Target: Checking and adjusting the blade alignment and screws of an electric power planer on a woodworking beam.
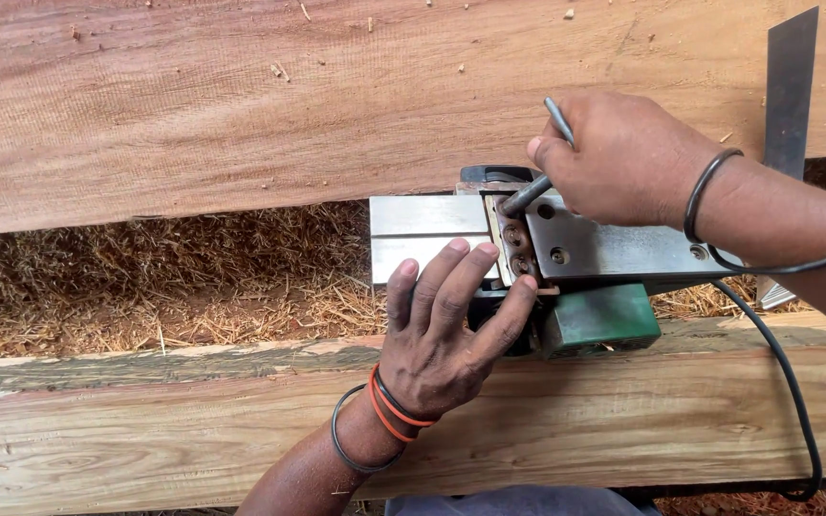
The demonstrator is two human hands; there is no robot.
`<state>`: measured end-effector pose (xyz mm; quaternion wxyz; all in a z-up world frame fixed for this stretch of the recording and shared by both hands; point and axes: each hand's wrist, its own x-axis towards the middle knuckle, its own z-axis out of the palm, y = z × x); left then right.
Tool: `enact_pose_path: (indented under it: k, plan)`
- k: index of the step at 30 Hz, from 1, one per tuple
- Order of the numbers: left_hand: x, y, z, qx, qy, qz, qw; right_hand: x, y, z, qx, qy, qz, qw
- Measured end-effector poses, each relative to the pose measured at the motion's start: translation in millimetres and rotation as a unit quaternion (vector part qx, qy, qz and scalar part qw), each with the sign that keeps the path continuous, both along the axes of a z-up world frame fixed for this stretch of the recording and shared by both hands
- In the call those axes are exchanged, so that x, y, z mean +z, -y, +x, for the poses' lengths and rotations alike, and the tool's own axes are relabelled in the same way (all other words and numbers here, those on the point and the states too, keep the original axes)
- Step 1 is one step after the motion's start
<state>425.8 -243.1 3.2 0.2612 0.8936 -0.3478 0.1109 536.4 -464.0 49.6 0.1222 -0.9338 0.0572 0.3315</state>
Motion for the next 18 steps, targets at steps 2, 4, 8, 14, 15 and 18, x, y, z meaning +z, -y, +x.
enact_pose_path:
  k: [2,4,8,14,15,18]
  plan:
    - [-0.2,-0.3,0.0,-0.003,0.000,0.003,1.000,2.4,-1.9,-1.4,-0.001,-0.010,-0.026,1.000]
    - [-1.2,0.1,0.5,-0.006,-0.003,0.001,1.000,-0.6,0.1,-2.4,0.003,-0.002,-0.016,1.000]
    - [-2.6,-1.1,1.0,-0.004,0.005,0.007,1.000,7.6,-8.0,-0.9,-0.111,-0.050,0.040,0.992]
    - [-0.1,-0.2,5.5,-0.017,0.004,-0.002,1.000,3.1,-10.4,-3.9,-0.071,-0.041,0.024,0.996]
    - [0.7,-0.4,5.3,-0.014,0.003,-0.003,1.000,1.9,-11.3,-4.4,-0.065,-0.022,0.009,0.998]
    - [-0.3,-2.0,3.7,-0.011,0.004,-0.005,1.000,9.9,-23.0,-3.4,-0.049,-0.015,-0.020,0.999]
